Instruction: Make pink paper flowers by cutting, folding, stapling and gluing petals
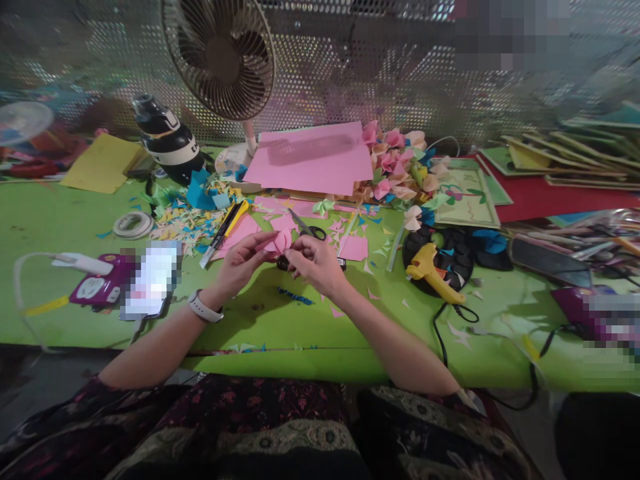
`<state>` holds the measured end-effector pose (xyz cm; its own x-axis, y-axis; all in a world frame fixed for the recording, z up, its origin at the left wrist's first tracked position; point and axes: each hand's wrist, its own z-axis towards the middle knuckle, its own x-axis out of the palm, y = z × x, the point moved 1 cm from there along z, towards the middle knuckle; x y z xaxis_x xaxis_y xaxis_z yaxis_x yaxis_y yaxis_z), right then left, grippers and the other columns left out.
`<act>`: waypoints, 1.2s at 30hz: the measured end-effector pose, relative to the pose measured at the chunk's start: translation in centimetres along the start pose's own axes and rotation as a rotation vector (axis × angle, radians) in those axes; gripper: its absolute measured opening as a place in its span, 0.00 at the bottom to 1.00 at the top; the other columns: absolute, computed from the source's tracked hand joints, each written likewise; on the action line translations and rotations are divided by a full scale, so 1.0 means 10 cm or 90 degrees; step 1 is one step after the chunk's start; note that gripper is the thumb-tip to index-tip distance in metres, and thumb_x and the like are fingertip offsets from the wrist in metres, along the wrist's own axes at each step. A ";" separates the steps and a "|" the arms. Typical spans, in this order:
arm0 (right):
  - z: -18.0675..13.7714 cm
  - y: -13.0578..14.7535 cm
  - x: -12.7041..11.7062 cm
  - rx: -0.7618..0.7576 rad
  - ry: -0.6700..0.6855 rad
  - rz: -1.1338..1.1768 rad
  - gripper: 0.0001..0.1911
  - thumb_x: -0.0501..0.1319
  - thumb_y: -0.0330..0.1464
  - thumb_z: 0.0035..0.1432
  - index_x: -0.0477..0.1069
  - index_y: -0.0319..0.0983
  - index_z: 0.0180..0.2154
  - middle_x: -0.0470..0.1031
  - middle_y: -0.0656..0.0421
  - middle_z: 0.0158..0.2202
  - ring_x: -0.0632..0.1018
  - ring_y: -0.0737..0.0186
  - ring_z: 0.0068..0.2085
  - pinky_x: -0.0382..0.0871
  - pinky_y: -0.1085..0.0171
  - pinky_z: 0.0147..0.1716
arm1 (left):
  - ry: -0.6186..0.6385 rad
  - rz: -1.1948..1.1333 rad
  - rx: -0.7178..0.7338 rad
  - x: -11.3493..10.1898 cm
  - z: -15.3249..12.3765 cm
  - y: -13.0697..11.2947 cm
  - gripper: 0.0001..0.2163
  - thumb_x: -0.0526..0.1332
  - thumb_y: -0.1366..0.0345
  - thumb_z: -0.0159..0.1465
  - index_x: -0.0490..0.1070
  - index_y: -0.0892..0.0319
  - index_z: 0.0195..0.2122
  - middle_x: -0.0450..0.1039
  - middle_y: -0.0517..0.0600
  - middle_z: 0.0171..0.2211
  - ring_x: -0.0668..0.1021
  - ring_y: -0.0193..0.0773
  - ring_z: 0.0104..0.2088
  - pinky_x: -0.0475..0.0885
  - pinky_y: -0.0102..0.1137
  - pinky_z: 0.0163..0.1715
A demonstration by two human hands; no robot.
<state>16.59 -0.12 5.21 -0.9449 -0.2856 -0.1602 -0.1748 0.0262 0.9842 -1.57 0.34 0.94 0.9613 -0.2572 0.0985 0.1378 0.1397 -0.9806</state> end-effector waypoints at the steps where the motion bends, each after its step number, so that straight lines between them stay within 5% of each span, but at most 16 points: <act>1: 0.00 0.00 -0.03 -0.010 -0.015 -0.005 0.13 0.65 0.41 0.54 0.69 0.38 0.29 0.75 0.60 0.22 0.74 0.68 0.21 0.71 0.68 0.20 | -0.003 0.015 -0.003 0.00 0.00 -0.01 0.16 0.63 0.63 0.64 0.75 0.57 0.53 0.75 0.55 0.54 0.78 0.41 0.50 0.77 0.38 0.50; 7: 0.03 -0.06 -0.10 -0.070 -0.037 -0.035 0.16 0.67 0.44 0.54 0.69 0.38 0.30 0.74 0.60 0.24 0.73 0.68 0.23 0.69 0.68 0.22 | 0.012 0.029 -0.013 0.01 -0.01 -0.05 0.15 0.62 0.66 0.63 0.77 0.56 0.51 0.78 0.53 0.52 0.80 0.40 0.46 0.78 0.39 0.49; 25: 0.04 -0.06 -0.09 -0.053 -0.024 -0.051 0.14 0.67 0.41 0.53 0.69 0.38 0.29 0.72 0.61 0.24 0.72 0.68 0.23 0.69 0.67 0.21 | 0.009 0.034 -0.033 0.01 -0.01 -0.09 0.15 0.63 0.65 0.62 0.77 0.56 0.51 0.79 0.53 0.50 0.81 0.39 0.43 0.78 0.40 0.48; 29: 0.04 -0.09 -0.06 -0.065 -0.051 -0.087 0.11 0.65 0.38 0.53 0.69 0.39 0.36 0.74 0.60 0.27 0.74 0.66 0.26 0.71 0.65 0.24 | 0.020 0.021 -0.020 0.02 -0.01 -0.07 0.15 0.63 0.65 0.62 0.77 0.57 0.51 0.78 0.54 0.52 0.80 0.41 0.46 0.77 0.40 0.49; 33: 0.04 -0.14 -0.03 -0.182 -0.159 -0.230 0.18 0.64 0.34 0.53 0.67 0.41 0.46 0.77 0.53 0.42 0.78 0.57 0.39 0.75 0.58 0.35 | 0.015 -0.012 -0.015 0.01 0.00 -0.02 0.18 0.65 0.63 0.62 0.73 0.57 0.53 0.77 0.55 0.53 0.81 0.40 0.44 0.77 0.37 0.47; 36: 0.02 -0.15 -0.01 -0.345 -0.183 -0.357 0.11 0.61 0.30 0.56 0.70 0.43 0.43 0.74 0.50 0.51 0.75 0.50 0.52 0.72 0.48 0.50 | -0.002 -0.040 -0.024 0.00 0.00 0.01 0.17 0.67 0.61 0.62 0.73 0.58 0.51 0.79 0.53 0.43 0.81 0.36 0.39 0.78 0.35 0.44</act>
<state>16.85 0.10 3.72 -0.8040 0.1385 -0.5783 -0.5527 -0.5328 0.6408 -1.51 0.35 0.86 0.9516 -0.2620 0.1604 0.1890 0.0876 -0.9781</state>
